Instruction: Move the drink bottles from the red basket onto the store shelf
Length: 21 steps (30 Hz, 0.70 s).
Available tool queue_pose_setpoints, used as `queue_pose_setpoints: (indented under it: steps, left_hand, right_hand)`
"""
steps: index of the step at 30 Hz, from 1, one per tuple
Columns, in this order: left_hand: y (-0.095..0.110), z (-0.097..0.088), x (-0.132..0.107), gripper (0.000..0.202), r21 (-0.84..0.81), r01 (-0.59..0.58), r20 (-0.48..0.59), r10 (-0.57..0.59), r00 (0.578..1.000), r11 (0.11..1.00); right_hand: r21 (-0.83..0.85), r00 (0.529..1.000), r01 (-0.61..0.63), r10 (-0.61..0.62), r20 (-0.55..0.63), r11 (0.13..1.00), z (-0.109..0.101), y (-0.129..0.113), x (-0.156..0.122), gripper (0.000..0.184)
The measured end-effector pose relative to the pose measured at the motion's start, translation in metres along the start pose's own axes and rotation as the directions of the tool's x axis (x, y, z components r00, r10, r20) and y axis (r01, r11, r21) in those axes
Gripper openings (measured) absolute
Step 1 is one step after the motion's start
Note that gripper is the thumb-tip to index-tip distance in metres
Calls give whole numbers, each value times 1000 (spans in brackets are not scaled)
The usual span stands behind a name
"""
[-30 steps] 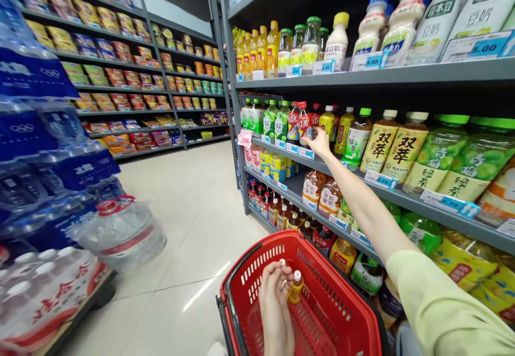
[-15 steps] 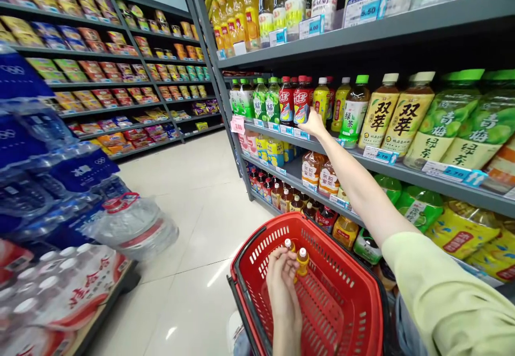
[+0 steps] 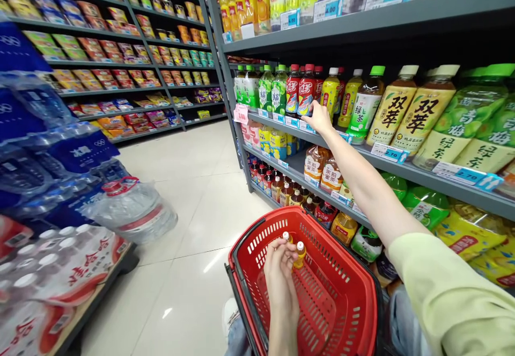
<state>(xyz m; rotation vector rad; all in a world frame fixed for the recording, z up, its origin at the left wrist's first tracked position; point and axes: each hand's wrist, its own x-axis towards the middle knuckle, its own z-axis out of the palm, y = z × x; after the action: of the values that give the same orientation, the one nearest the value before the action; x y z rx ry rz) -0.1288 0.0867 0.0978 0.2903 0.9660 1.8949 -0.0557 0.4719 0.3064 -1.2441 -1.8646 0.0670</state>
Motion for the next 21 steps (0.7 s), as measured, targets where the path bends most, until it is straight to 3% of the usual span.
queue_pose_setpoints:
  steps: [3,5,7,9,11,12,14,15,16,18,20,21]
  left_hand:
    - [10,0,0,24,-14,-9,17,9,1000,1000]
    - [18,-1,-1,24,-34,-23,17,24,1000,999]
    - [26,-1,-3,25,-72,-52,-20,51,999,996]
    - [30,0,-5,24,-136,-96,-93,84,992,986]
    - [31,3,-6,22,-221,-133,-155,100,983,966]
    - [30,4,-6,21,-268,-126,-169,82,982,955]
    - [29,5,-6,17,-379,-98,-186,28,982,920]
    - [29,5,-6,15,-431,-81,-189,-2,982,898]
    - [29,4,-6,13,-477,-71,-194,-26,981,876]
    - [30,2,-7,12,-536,-62,-204,-58,977,842]
    - [30,0,-9,12,-552,-66,-211,-63,975,831]
    - [30,-1,-10,13,-547,-67,-208,-58,976,834]
  right_hand:
    - [4,1000,7,-7,-26,1000,-5,-7,-3,23]
    - [24,987,99,-95,-127,995,-11,-12,-16,14]
    - [47,941,256,-237,-242,966,-14,-14,-44,9]
    - [86,886,423,-393,-246,902,-10,-11,-89,12]
    - [148,829,560,-551,-99,815,2,-2,-149,13]
    - [183,775,615,-631,45,767,11,5,-182,13]
    - [261,593,659,-701,397,705,35,22,-250,14]
    - [269,495,636,-650,577,724,48,32,-281,16]
    - [230,431,586,-539,724,777,61,41,-311,20]
    - [56,346,419,-216,913,906,86,55,-357,33]
    - [-41,337,380,-97,937,924,105,61,-387,43]
    - [-71,359,358,-67,931,931,111,61,-396,46]
